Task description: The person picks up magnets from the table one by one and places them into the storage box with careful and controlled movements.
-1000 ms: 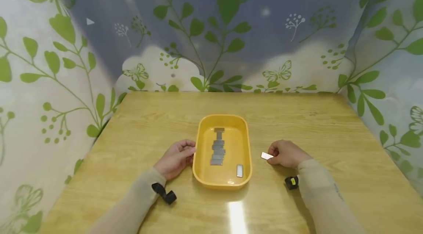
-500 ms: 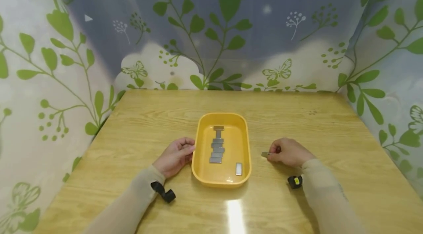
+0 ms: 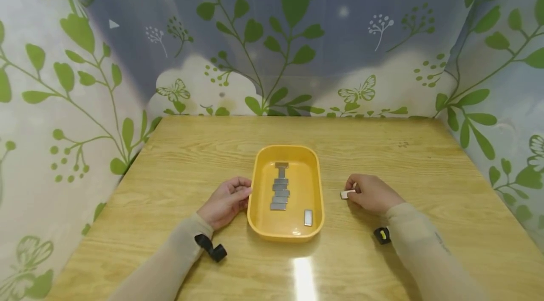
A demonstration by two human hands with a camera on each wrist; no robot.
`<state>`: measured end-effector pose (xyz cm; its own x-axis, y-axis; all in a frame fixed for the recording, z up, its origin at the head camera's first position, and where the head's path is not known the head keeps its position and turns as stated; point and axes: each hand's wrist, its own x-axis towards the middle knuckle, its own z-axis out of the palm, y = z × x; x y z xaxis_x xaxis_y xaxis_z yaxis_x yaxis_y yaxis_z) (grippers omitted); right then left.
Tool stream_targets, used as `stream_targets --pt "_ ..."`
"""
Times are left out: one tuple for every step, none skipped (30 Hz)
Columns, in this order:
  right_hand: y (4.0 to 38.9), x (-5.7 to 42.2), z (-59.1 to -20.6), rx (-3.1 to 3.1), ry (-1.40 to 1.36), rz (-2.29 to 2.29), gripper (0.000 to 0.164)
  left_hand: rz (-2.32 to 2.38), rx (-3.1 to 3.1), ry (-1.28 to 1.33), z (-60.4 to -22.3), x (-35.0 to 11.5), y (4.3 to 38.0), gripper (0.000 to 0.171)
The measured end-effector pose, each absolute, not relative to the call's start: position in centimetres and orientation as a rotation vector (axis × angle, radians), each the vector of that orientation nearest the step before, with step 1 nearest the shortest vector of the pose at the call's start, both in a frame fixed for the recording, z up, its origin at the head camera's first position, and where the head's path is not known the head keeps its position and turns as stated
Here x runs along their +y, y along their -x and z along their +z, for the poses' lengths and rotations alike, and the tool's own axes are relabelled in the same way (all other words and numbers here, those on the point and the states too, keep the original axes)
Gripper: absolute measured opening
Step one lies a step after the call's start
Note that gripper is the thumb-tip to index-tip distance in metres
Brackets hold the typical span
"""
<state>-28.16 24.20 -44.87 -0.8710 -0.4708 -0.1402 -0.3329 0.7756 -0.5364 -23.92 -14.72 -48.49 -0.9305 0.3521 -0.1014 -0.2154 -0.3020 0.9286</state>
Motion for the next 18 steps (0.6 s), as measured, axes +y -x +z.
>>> stream_targets --pt "28.14 24.19 -44.84 2.712 0.643 -0.734 0.004 2.277 1.596 -0.170 -48.44 -14.68 23.91 0.035" --pt "28.12 24.21 -44.83 2.716 0.659 -0.728 0.004 2.276 1.597 -0.167 -48.40 -14.66 23.90 0.035" --pt "28.09 24.23 -44.81 2.721 0.670 -0.722 0.005 2.274 1.598 -0.165 -48.35 -14.63 23.89 0.036" --pt "28.07 24.24 -44.82 2.722 0.685 -0.718 0.007 2.274 1.598 -0.160 -48.34 -14.63 23.87 0.035" --pt "28.03 24.24 -44.83 2.724 0.694 -0.714 0.009 2.274 1.599 -0.157 -48.32 -14.63 23.85 0.036" --pt "28.01 24.25 -44.83 2.720 0.699 -0.717 0.012 2.275 1.599 -0.154 -48.31 -14.63 23.84 0.035" --pt "27.98 24.25 -44.83 2.715 0.703 -0.722 0.014 2.276 1.598 -0.152 -48.32 -14.63 23.84 0.035" --pt "27.97 24.27 -44.86 2.717 0.714 -0.718 0.016 2.277 1.600 -0.152 -48.31 -14.63 23.82 0.034" --pt "27.95 24.27 -44.89 2.718 0.720 -0.715 0.017 2.278 1.600 -0.153 -48.31 -14.63 23.82 0.034" --pt "27.95 24.27 -44.89 2.722 0.727 -0.708 0.017 2.278 1.600 -0.154 -48.33 -14.64 23.82 0.034" --pt "27.94 24.28 -44.93 2.730 0.733 -0.697 0.016 2.278 1.603 -0.155 -48.36 -14.62 23.83 0.034" --pt "27.94 24.30 -44.99 2.739 0.736 -0.685 0.016 2.278 1.604 -0.157 -48.39 -14.61 23.85 0.033" --pt "27.93 24.32 -45.04 2.751 0.745 -0.669 0.016 2.278 1.606 -0.158 -48.41 -14.60 23.86 0.033" --pt "27.91 24.30 -45.09 2.762 0.745 -0.657 0.016 2.278 1.607 -0.159 -48.42 -14.58 23.87 0.034" --pt "27.88 24.26 -45.13 2.770 0.746 -0.642 0.016 2.278 1.608 -0.159 -48.46 -14.57 23.89 0.034" --pt "27.85 24.22 -45.15 2.777 0.749 -0.627 0.017 2.278 1.608 -0.160 -48.49 -14.56 23.92 0.035" --pt "27.81 24.16 -45.18 2.785 0.748 -0.613 0.018 2.278 1.608 -0.161 -48.51 -14.54 23.93 0.034" --pt "27.78 24.08 -45.18 2.788 0.742 -0.605 0.018 2.279 1.606 -0.162 -48.52 -14.54 23.94 0.034"
